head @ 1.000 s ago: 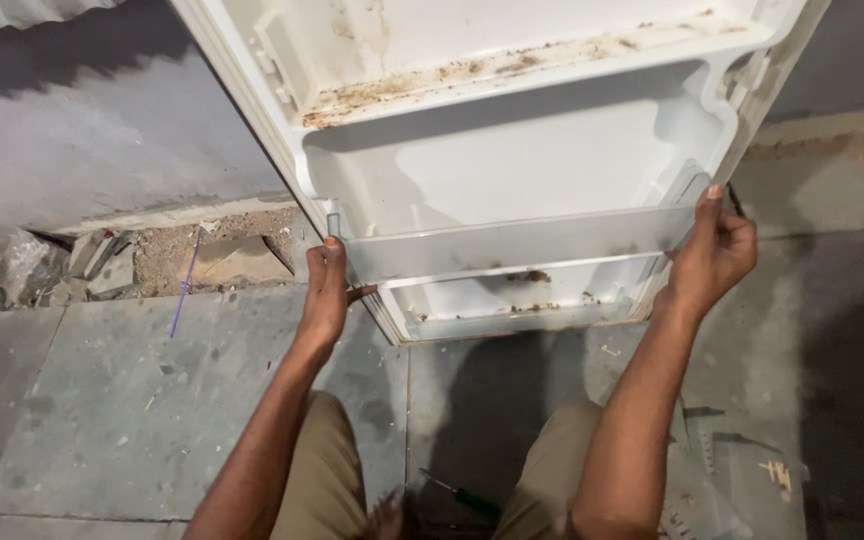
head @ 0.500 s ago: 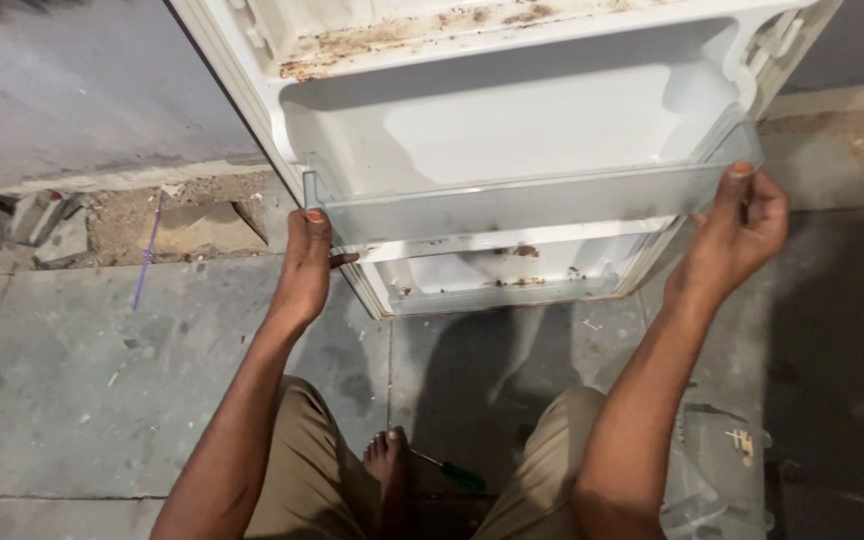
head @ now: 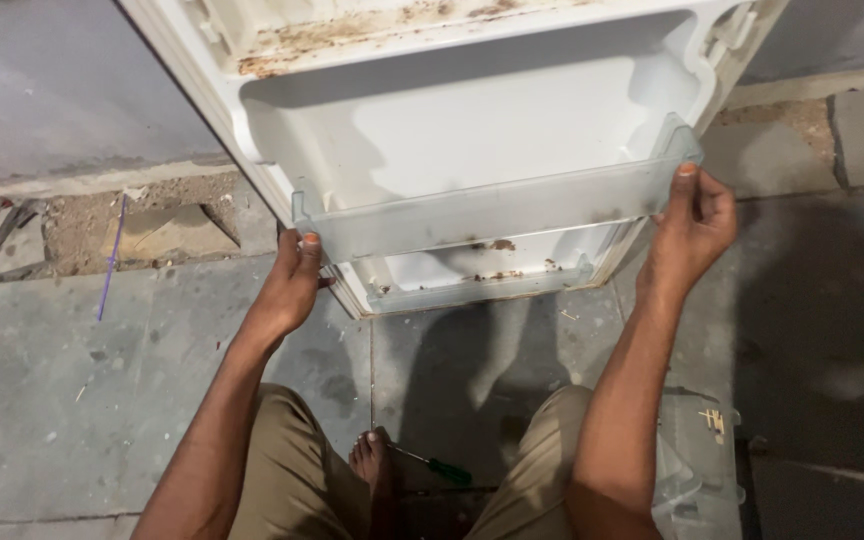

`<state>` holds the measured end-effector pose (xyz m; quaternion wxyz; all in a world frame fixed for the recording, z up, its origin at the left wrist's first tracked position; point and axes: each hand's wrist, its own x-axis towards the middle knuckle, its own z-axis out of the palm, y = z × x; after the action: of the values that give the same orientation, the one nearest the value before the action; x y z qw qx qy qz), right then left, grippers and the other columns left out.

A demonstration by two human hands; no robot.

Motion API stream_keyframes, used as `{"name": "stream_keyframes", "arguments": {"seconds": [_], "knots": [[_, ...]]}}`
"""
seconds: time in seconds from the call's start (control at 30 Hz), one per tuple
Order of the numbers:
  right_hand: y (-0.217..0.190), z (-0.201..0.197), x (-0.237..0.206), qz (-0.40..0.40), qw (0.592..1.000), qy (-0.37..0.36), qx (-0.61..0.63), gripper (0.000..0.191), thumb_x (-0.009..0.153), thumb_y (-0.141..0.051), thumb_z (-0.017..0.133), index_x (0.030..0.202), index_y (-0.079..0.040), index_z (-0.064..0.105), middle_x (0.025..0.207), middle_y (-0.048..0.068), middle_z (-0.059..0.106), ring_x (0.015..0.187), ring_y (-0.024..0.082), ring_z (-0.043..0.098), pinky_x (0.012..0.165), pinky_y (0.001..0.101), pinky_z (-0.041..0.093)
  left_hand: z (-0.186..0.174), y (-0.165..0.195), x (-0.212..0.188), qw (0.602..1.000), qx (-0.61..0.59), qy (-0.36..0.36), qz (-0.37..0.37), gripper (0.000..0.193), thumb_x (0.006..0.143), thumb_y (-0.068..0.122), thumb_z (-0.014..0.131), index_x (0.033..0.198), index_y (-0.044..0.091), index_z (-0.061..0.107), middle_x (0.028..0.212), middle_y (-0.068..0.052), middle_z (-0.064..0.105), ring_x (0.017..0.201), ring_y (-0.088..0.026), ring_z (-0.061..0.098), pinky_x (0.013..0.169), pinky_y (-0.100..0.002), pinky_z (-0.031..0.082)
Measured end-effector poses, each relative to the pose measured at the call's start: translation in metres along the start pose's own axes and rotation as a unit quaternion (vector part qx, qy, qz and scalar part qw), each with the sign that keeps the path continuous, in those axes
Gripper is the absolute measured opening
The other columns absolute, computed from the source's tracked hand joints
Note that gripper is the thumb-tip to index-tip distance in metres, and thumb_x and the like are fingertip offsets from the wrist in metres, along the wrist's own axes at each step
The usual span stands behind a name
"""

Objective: The person sits on the floor in front of an open refrigerator and detaches the glass shelf and plastic door trays from the refrigerator door, using a screwdriver on the fittings at one point. They handle each tray and shelf one at a time, lifting them out of their mounts and setting them on the floor beside them.

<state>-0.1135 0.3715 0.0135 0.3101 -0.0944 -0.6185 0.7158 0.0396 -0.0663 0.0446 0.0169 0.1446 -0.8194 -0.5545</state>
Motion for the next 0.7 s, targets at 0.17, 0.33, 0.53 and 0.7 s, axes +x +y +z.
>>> {"name": "stream_keyframes", "arguments": {"seconds": [0.17, 0.33, 0.53, 0.7], "knots": [[0.000, 0.005, -0.002, -0.022, 1.000, -0.014, 0.016, 0.032, 0.104, -0.026, 0.080, 0.120, -0.004, 0.064, 0.116, 0.005, 0.073, 0.100, 0.011, 0.067, 0.070, 0.0269, 0.053, -0.003, 0.001, -0.004, 0.996, -0.026, 0.009, 0.079, 0.048, 0.106, 0.030, 0.049, 0.139, -0.001, 0.033, 0.099, -0.012, 0.062, 0.093, -0.019, 0.064, 0.084, -0.038, 0.061], [0.013, 0.005, -0.002, -0.031, 0.998, -0.014, 0.057, 0.032, 0.104, -0.023, 0.081, 0.121, -0.004, 0.062, 0.123, 0.007, 0.071, 0.109, 0.013, 0.067, 0.076, 0.0295, 0.057, -0.001, 0.011, -0.008, 0.996, 0.059, 0.027, 0.057, 0.036, 0.108, 0.025, 0.049, 0.127, -0.002, 0.035, 0.091, -0.017, 0.063, 0.086, -0.021, 0.067, 0.081, -0.038, 0.062], [0.012, -0.002, 0.000, 0.011, 0.998, -0.029, 0.050, 0.033, 0.103, -0.025, 0.083, 0.118, -0.004, 0.062, 0.118, 0.007, 0.072, 0.105, 0.014, 0.068, 0.079, 0.0314, 0.061, 0.003, 0.020, -0.012, 0.994, 0.101, 0.028, 0.026, 0.038, 0.107, 0.033, 0.047, 0.119, -0.001, 0.036, 0.093, -0.019, 0.070, 0.087, -0.025, 0.074, 0.080, -0.042, 0.060], [0.004, -0.005, -0.001, -0.007, 0.999, -0.039, 0.020, 0.035, 0.106, -0.028, 0.084, 0.120, -0.004, 0.062, 0.117, 0.006, 0.072, 0.105, 0.013, 0.068, 0.078, 0.0314, 0.058, -0.006, 0.033, -0.009, 0.997, 0.076, 0.028, 0.004, 0.059, 0.107, 0.058, 0.027, 0.124, 0.004, 0.044, 0.109, -0.021, 0.064, 0.102, -0.030, 0.067, 0.086, -0.044, 0.056]]}}
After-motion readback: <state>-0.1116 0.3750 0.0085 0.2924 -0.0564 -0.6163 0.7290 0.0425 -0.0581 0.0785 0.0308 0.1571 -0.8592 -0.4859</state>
